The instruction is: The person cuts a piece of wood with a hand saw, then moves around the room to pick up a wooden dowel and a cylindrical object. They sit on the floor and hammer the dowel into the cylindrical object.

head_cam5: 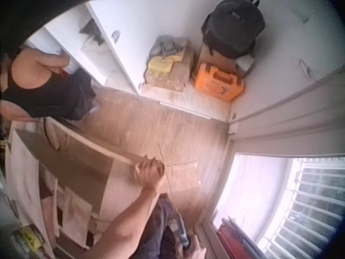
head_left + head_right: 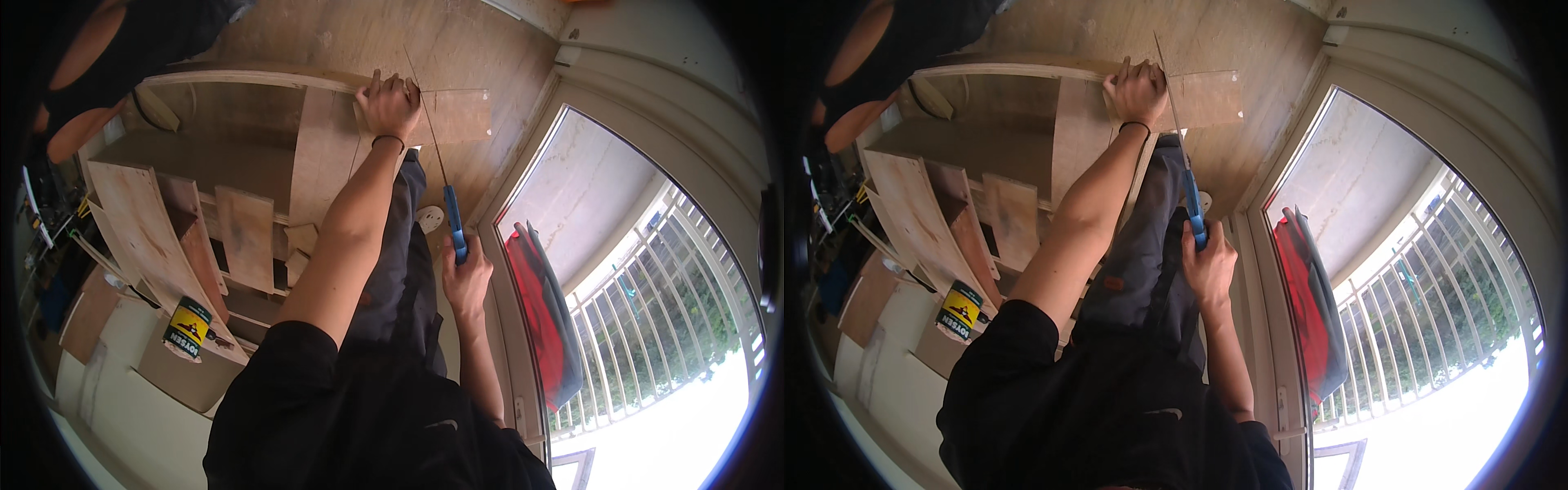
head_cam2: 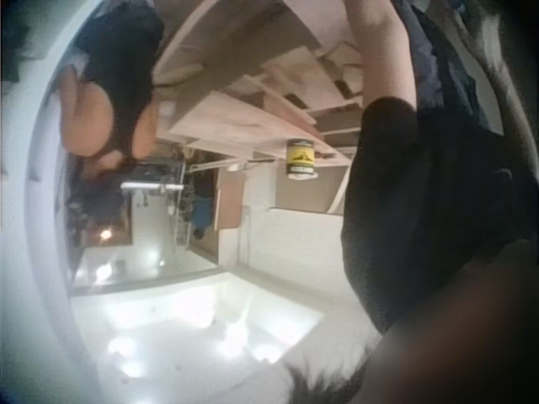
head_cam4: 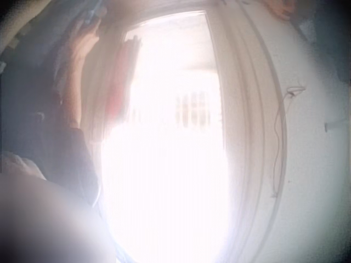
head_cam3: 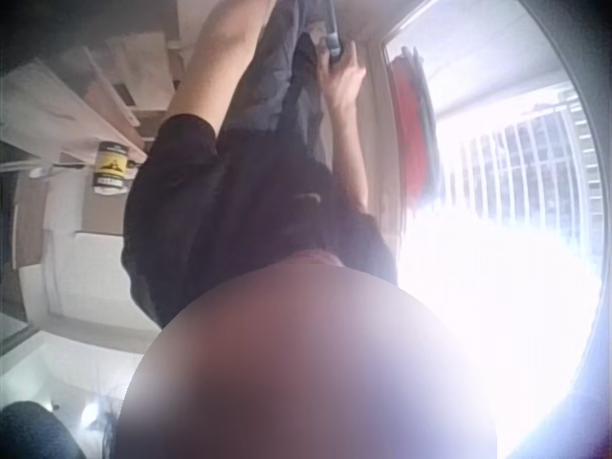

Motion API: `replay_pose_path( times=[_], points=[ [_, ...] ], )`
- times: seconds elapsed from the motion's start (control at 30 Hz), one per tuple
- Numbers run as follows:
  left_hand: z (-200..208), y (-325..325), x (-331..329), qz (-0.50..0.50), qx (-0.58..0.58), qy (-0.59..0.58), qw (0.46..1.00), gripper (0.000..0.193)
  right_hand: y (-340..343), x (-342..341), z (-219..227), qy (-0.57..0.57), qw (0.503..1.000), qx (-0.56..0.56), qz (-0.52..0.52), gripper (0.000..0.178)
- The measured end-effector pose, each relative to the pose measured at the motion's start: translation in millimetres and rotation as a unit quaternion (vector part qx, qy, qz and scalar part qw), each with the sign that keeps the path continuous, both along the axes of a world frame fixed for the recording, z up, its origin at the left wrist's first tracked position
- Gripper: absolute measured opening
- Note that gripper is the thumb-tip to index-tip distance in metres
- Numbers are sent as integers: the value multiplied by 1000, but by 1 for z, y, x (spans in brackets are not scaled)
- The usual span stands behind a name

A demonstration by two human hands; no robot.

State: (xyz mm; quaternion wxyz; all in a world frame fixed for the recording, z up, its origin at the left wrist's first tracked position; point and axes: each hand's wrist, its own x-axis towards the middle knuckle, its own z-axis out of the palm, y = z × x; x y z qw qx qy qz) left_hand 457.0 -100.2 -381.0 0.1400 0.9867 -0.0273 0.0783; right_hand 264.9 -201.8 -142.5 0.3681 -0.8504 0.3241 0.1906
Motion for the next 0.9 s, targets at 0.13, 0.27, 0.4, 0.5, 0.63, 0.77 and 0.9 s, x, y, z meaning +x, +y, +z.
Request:
replay_pose_path(
  times=[0.13, 0.27, 0.4, 0.5, 0.63, 0.77, 0.9],
  points=[
    [2, 0, -1, 1, 11, 59, 998, 36, 4, -5, 3, -60, 997, -20, 42, 25],
    [2, 1, 0, -26, 23, -19, 999, 42, 11, -7, 9, -40, 998, -19, 38, 27],
    [2, 0, 0, 4, 14, 76, 997, 42, 17, -5, 13, -21, 1000, -11, 12, 26],
    [1, -1, 2, 9, 5, 33, 999, 44, 18, -2, 15, -26, 999, -22, 2, 23],
    [4, -2, 2, 15, 0, 36, 999, 47, 15, -7, 18, -31, 999, -37, -9, 21],
    [4, -1, 1, 10, -3, 59, 998, 49, 10, -18, 22, -21, 999, -38, -5, 20],
    [2, -1, 0, 8, -1, 66, 998, 51, 8, -27, 26, -14, 999, -44, 7, 20]
  ],
)
